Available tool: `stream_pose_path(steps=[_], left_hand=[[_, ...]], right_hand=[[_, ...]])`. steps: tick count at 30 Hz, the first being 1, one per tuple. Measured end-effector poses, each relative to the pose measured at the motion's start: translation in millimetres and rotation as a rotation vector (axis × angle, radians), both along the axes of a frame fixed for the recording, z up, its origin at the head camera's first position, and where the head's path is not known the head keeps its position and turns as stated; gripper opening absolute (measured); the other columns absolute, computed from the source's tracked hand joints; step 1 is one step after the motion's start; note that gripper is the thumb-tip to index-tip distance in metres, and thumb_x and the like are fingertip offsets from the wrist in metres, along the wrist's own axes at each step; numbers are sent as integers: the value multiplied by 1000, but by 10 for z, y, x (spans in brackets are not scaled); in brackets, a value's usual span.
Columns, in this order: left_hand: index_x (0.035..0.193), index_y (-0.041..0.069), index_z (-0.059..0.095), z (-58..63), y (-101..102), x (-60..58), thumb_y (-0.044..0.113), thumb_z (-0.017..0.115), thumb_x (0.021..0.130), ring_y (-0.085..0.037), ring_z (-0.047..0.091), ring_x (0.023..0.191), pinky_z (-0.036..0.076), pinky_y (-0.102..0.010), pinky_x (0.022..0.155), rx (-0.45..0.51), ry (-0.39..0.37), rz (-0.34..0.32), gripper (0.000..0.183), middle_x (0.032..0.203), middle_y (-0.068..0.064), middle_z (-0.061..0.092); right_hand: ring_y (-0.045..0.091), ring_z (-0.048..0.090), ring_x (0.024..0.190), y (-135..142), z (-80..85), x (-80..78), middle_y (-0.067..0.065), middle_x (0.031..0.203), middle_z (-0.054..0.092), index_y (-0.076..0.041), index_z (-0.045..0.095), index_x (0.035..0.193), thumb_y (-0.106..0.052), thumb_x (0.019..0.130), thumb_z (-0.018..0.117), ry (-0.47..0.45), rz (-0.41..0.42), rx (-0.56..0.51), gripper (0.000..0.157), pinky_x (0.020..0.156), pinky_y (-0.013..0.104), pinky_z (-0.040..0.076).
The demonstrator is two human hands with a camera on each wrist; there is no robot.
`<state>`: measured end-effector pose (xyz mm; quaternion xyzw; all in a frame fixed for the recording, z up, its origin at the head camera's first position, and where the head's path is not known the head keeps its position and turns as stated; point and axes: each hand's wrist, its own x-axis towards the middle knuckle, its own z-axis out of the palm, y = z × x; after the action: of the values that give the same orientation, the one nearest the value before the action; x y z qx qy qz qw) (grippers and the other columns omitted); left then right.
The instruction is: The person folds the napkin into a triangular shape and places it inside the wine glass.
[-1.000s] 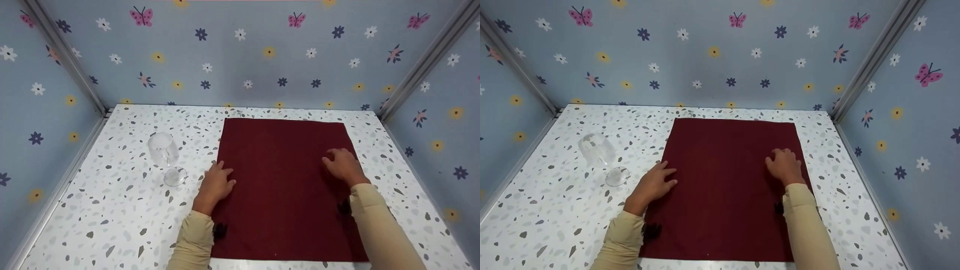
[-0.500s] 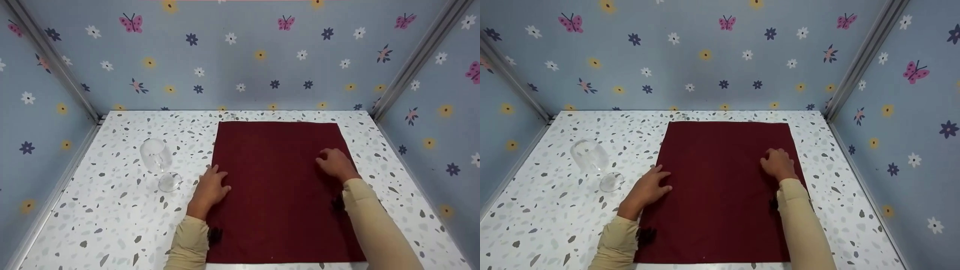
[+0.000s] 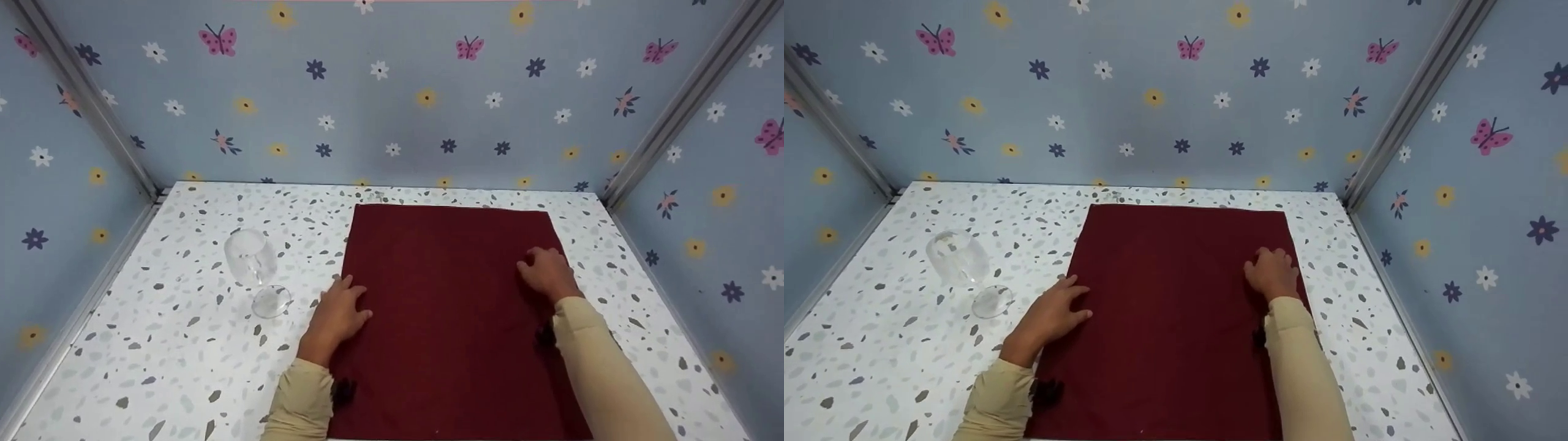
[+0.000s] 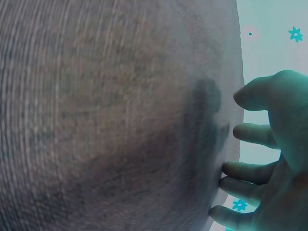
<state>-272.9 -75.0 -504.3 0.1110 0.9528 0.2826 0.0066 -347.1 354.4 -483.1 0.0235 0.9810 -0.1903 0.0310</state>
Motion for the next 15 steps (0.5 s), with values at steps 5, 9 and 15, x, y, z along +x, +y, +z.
stream_pose_path(steps=[5,9,15], left_hand=[[132,-2,62,25,-25,3,20,76,90,-47,31,142,28,-62,112,-1,-10,-13,49,150,-28,42],[133,-2,61,23,-8,-3,21,76,90,-46,31,142,28,-61,112,3,-9,-9,51,150,-27,42],[140,-2,54,18,-52,9,21,77,89,-44,33,142,29,-60,112,4,-14,8,60,150,-25,43]], right_hand=[[52,44,125,47,-97,1,36,134,48,7,54,136,-30,99,53,32,-50,23,52,96,70,35],[57,41,125,104,-102,-4,38,138,45,8,53,137,-28,97,52,51,-58,46,54,96,72,33],[61,38,124,139,-68,-53,40,139,41,10,49,140,-27,97,51,51,-32,63,57,98,72,31]])
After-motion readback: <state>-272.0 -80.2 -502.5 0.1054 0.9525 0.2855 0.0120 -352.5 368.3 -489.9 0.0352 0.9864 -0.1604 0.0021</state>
